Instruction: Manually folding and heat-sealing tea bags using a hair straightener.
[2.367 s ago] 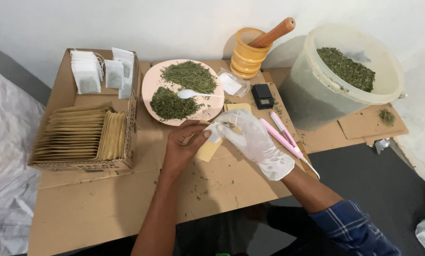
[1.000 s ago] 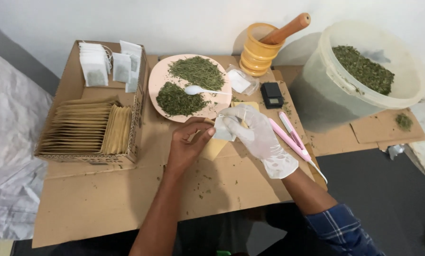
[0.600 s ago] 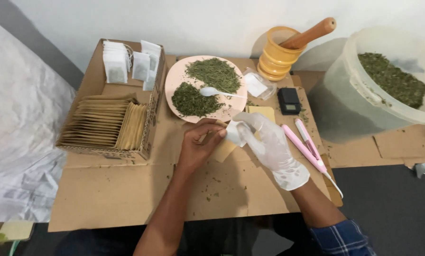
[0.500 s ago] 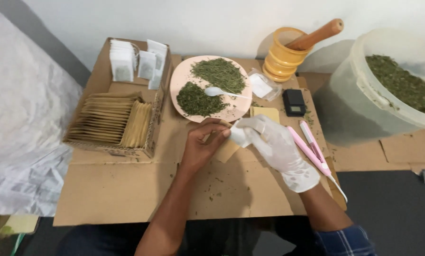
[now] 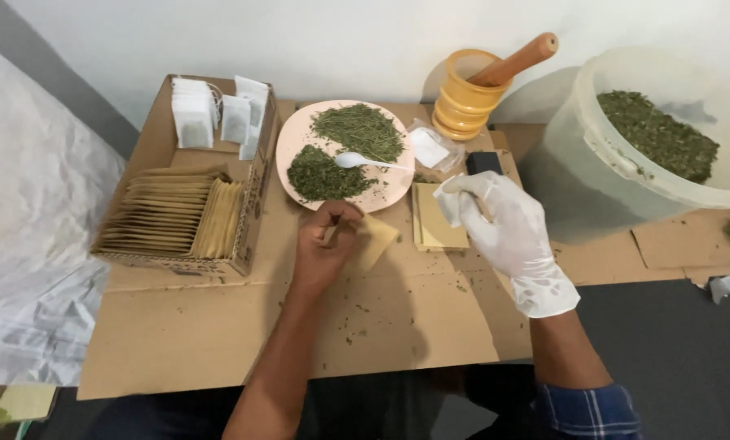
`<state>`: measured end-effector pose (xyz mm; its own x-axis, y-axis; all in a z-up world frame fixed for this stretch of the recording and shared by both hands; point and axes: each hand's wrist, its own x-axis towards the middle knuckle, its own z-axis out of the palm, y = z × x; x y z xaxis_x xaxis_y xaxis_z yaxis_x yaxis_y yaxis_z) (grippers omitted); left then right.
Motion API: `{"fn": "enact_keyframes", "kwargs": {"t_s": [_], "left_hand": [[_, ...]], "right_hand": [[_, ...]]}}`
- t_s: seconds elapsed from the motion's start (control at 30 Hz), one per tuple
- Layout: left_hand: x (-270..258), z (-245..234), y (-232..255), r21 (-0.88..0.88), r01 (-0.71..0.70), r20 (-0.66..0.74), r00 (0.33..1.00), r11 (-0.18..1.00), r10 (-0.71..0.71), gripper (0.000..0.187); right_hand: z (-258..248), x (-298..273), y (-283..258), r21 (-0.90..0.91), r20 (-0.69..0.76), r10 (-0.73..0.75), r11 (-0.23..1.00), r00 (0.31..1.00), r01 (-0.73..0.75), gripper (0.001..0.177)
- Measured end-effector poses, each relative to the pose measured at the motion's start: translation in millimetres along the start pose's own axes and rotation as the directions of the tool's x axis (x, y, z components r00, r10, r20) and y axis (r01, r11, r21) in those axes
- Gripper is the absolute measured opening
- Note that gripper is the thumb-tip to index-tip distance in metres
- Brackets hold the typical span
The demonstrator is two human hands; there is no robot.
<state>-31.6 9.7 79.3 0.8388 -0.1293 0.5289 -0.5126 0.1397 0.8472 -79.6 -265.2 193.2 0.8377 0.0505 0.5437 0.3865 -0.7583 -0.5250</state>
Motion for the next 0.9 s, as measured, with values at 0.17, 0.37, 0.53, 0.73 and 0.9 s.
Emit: {"fn": "enact_keyframes", "kwargs": {"t_s": [0.17,0.37,0.53,0.73,0.9], "left_hand": [[-9.6,4.5,-9.9,0.015,0.051,0.043,0.998,0.999,-0.051,0.012],[-22.2,9.5,-10.9,0.147,0.014,0.039,0.999,0.989,-0.020,0.018],[-20.2,11.8,-13.1,0.247,-0.182,0.052,0.983,0.952,0.174,0.019],[-10.7,14.4,-16.7,0.259,-0.334,0.069,0.942,0.907,0.327,0.026],[-7.7,19.4,-5.9,0.524,-0.364,0.083,0.922,0.770,0.379,0.062]], "right_hand": [[21.1,-5.8,-0.8,-0.118,0.204,0.011,0.993,0.979,0.013,0.025],[35.5,-14.0,-25.4,-0.087,0.397,0.133,0.990,0.908,-0.107,0.034],[56.7,-16.1,-7.4,0.056,0.508,0.172,0.971,0.844,-0.231,0.038],[73.8,-11.4,1.1,0.014,0.537,0.333,0.915,0.775,-0.403,0.033],[68.4,0.0,-13.0,0.018,0.493,0.414,0.874,0.765,-0.485,0.036]]}}
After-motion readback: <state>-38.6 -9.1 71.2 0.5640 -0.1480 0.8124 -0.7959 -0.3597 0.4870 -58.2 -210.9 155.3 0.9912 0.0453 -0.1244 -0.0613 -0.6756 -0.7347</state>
